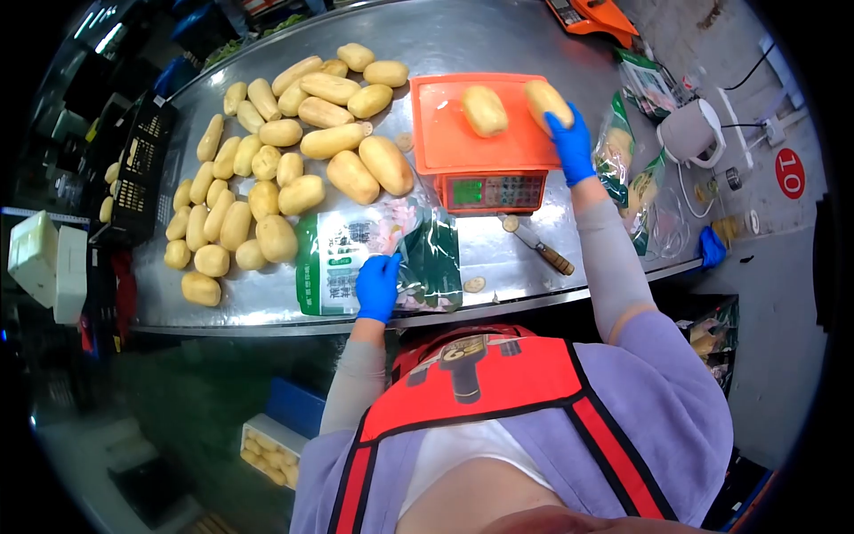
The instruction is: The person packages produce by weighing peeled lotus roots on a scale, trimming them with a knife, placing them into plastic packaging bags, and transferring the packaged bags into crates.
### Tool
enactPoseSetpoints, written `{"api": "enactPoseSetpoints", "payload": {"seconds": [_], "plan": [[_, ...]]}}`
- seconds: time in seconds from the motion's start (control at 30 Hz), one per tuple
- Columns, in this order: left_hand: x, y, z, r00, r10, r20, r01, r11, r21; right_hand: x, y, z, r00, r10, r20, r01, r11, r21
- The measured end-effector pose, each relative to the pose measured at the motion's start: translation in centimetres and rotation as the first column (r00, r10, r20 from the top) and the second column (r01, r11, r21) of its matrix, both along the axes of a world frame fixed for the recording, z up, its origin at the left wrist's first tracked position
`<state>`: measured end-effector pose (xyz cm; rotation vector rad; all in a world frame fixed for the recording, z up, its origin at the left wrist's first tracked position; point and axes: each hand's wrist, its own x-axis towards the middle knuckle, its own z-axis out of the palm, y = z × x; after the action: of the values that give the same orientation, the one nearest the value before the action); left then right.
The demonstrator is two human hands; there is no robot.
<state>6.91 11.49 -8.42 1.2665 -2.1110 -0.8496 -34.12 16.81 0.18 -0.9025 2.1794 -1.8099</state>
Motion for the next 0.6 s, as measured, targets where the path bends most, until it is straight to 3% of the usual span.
{"api": "enactPoseSetpoints", "payload": {"seconds": [0.03, 0.07, 0.13, 0.17, 0.2, 0.27, 0.33, 0.37, 0.4, 0.47, 0.53, 0.6], "plan": [[0.6, -0.1, 0.4, 0.998, -0.013, -0.060, 0.022, 0.988, 0.153, 1.7, 1.0, 2.7, 0.945, 0.069, 0.320, -0.037, 0.994, -0.106], [1.1, -0.2, 0.6, 0.998, -0.013, -0.059, 0.022, 0.988, 0.155, 2.7, 1.9, 3.4, 0.945, 0.069, 0.320, -0.037, 0.994, -0.104], [1.8, -0.3, 1.0, 0.958, 0.131, -0.254, 0.018, 0.859, 0.511, 4.2, 3.1, 3.7, 0.689, 0.409, 0.599, -0.116, 0.877, -0.466], [1.9, -0.3, 2.1, 0.947, 0.189, -0.258, 0.010, 0.789, 0.615, 5.2, 3.5, 3.5, 0.557, 0.526, 0.643, -0.159, 0.827, -0.539], [1.9, -0.2, 2.5, 0.947, 0.196, -0.254, 0.001, 0.789, 0.614, 6.4, 3.7, 3.5, 0.427, 0.562, 0.708, -0.122, 0.812, -0.571], [1.7, 0.2, 3.1, 0.876, 0.211, -0.433, 0.113, 0.783, 0.611, 9.7, 3.6, 4.3, 0.270, 0.584, 0.765, -0.059, 0.803, -0.593], [1.7, 0.0, 2.8, 0.872, 0.200, -0.447, 0.132, 0.784, 0.606, 10.8, 3.9, 3.1, 0.081, 0.727, 0.682, -0.206, 0.682, -0.702], [1.7, -0.1, 2.1, 0.876, 0.168, -0.451, 0.121, 0.830, 0.544, 13.2, 3.3, 4.7, 0.225, 0.541, 0.810, -0.085, 0.839, -0.537], [1.6, -0.1, 1.6, 0.881, 0.136, -0.452, 0.111, 0.871, 0.478, 13.7, 3.3, 4.3, 0.214, 0.544, 0.811, -0.094, 0.838, -0.537], [1.1, 0.3, 3.4, 0.905, 0.116, -0.409, 0.058, 0.920, 0.389, 14.9, 3.2, 4.0, 0.025, 0.654, 0.756, -0.173, 0.748, -0.641], [0.7, 0.6, 6.1, 0.973, 0.061, -0.223, -0.032, 0.991, 0.131, 16.7, 3.4, 4.3, 0.037, 0.656, 0.754, -0.217, 0.742, -0.634], [0.8, 0.8, 6.9, 0.980, 0.086, -0.177, -0.058, 0.986, 0.157, 17.9, 3.5, 3.3, 0.083, 0.671, 0.737, -0.374, 0.706, -0.601]]}}
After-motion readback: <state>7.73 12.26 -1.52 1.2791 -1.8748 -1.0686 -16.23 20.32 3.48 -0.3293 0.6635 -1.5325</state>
